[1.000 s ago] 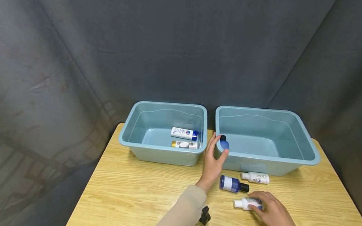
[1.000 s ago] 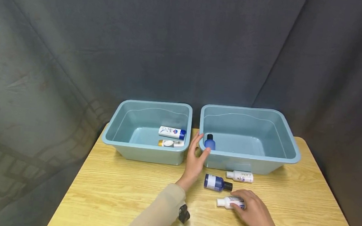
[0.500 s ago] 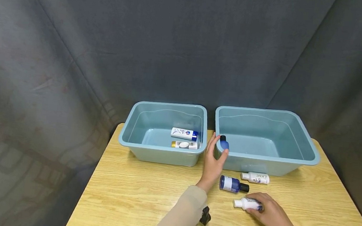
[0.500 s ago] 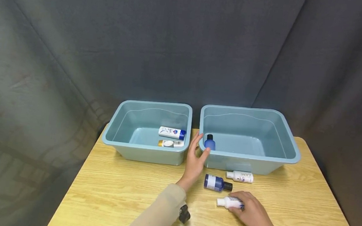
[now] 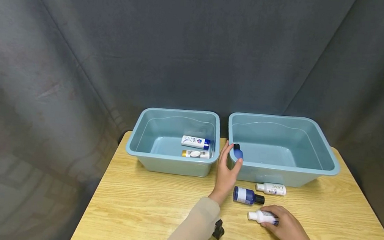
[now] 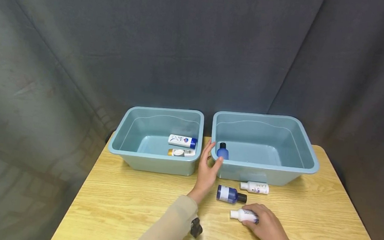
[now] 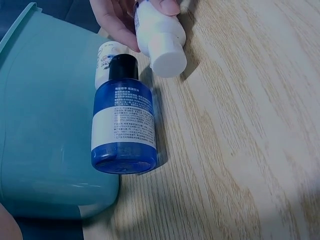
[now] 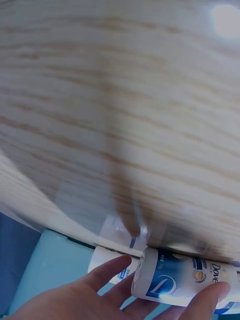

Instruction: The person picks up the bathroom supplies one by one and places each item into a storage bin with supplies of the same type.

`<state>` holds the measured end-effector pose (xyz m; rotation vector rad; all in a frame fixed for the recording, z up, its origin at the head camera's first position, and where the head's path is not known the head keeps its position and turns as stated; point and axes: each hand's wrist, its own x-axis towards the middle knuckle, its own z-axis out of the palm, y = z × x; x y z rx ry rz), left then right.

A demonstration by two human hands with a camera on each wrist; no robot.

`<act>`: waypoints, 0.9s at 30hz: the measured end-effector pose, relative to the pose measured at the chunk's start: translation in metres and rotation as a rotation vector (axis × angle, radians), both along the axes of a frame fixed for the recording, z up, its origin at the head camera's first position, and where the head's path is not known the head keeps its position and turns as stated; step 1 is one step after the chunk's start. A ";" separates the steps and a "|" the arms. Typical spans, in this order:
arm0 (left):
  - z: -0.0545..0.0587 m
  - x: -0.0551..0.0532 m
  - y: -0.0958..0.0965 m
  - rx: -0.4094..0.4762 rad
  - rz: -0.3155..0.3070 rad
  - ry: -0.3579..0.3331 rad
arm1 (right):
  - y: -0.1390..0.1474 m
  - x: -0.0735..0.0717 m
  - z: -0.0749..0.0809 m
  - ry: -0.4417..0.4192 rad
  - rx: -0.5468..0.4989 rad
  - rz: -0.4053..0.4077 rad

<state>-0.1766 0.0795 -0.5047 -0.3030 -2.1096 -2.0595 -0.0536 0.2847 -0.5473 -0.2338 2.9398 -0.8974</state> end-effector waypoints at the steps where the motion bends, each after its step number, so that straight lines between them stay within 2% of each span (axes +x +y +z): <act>1: 0.000 0.000 0.000 0.000 0.001 0.001 | 0.000 0.000 0.000 -0.002 0.001 -0.003; 12: 0.001 0.001 0.001 0.035 -0.004 0.008 | -0.002 0.004 0.001 0.006 0.015 -0.028; 22: 0.003 0.001 0.002 0.048 0.004 -0.010 | -0.005 0.011 0.009 0.099 0.039 -0.071; 25: 0.008 0.003 0.002 0.058 0.003 -0.017 | -0.005 0.012 0.011 0.152 0.050 -0.068; 27: 0.016 0.007 0.000 0.066 -0.002 -0.020 | -0.004 0.014 0.012 0.193 0.062 -0.065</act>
